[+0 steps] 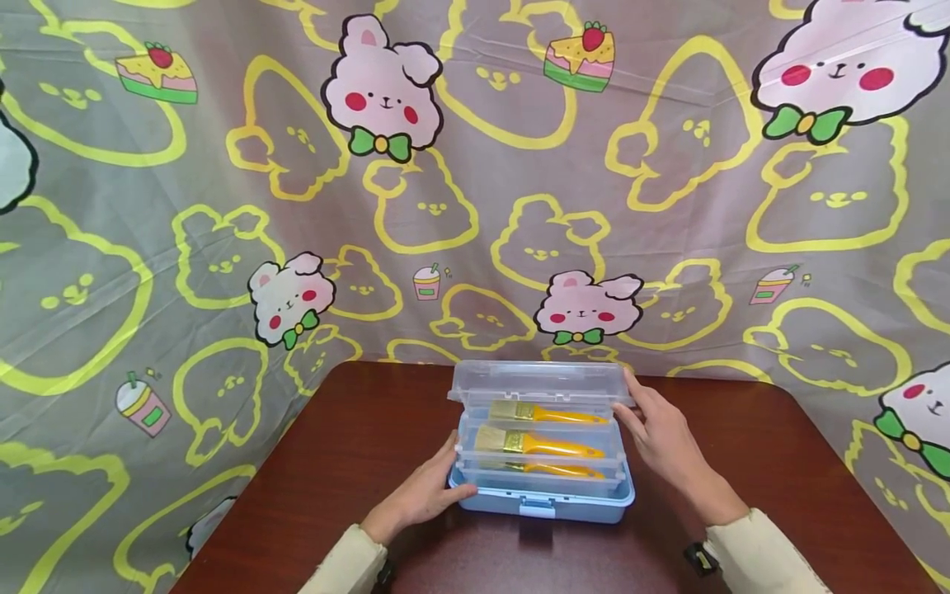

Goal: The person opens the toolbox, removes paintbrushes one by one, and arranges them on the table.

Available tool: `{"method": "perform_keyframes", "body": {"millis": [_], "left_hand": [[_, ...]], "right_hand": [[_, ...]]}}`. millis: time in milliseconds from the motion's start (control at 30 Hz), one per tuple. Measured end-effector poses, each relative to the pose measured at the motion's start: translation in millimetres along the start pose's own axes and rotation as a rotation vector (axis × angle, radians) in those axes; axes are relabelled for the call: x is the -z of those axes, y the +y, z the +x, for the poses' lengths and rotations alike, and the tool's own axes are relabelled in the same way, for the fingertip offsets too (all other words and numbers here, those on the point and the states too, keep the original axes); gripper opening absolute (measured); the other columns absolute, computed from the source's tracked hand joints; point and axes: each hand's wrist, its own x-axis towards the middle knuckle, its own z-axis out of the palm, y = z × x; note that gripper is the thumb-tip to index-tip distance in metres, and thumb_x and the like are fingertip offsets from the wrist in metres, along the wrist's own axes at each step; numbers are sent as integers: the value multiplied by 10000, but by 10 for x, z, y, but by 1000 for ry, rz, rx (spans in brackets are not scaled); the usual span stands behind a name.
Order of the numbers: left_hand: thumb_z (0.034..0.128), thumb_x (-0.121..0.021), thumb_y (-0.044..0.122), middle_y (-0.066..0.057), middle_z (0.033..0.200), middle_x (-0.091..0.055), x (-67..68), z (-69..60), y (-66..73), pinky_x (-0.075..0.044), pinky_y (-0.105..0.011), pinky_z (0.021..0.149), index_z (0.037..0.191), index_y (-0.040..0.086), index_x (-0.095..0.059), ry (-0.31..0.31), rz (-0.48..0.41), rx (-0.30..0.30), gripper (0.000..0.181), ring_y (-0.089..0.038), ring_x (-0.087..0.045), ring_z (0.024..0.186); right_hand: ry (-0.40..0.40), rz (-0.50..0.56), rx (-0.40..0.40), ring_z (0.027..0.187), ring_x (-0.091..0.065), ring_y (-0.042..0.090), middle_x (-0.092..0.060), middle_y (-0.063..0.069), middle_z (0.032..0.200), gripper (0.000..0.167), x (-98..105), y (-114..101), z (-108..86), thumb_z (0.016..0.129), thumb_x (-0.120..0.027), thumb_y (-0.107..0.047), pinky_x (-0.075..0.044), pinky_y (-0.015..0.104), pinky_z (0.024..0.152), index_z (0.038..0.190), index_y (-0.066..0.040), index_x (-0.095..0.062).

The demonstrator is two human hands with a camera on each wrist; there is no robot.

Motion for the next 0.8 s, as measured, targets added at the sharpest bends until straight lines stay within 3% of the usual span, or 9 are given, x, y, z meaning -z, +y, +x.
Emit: {"method": "perform_keyframes", "body": {"millis": [233, 500, 633, 700, 800], "left_hand": [[866, -577, 577, -187, 1554, -92, 13, -11, 17, -333, -458, 1036, 1526, 114, -139, -15, -6, 26, 918, -324, -297, 1347], [885, -605, 502, -194, 1551, -103, 19, -7, 28, -318, -448, 1048, 1500, 0, -156, -15, 8, 27, 912, -325, -283, 1354], [876, -614, 508, -177, 1555, -109, 15, -6, 31, -312, -444, 1053, 1500, 1, -158, -11, 3, 34, 924, -314, -287, 1355], [871, -618, 513, -170, 1556, -113, 12, -4, 30, -310, -440, 1055, 1501, 5, -159, -7, 3, 34, 931, -307, -288, 1356], [867, -619, 521, -170, 1555, -120, 11, -5, 27, -314, -445, 1052, 1504, 13, -161, -1, 1, 34, 934, -310, -292, 1354]], "right_hand": [[39, -19, 30, 770, -565, 244, -609, 161, 994, 666, 1, 39, 150, 848, -696, -74, -489, 439, 656, 1430, 2, -380], [-2, 20, -50, 882, -557, 358, -571, 285, 1153, 556, 11, 79, 354, 922, -628, -161, -459, 566, 763, 1396, 38, -416], [-27, 24, -87, 748, -528, 286, -585, 181, 887, 536, 8, 118, 447, 947, -594, -230, -471, 427, 636, 1378, 49, -438], [-42, 30, -103, 674, -480, 231, -509, 98, 758, 542, 6, 138, 481, 953, -582, -258, -416, 344, 566, 1380, 43, -439], [-66, 50, -127, 629, -457, 199, -455, 45, 705, 553, 3, 160, 516, 965, -556, -287, -383, 295, 537, 1398, 29, -420]]}}
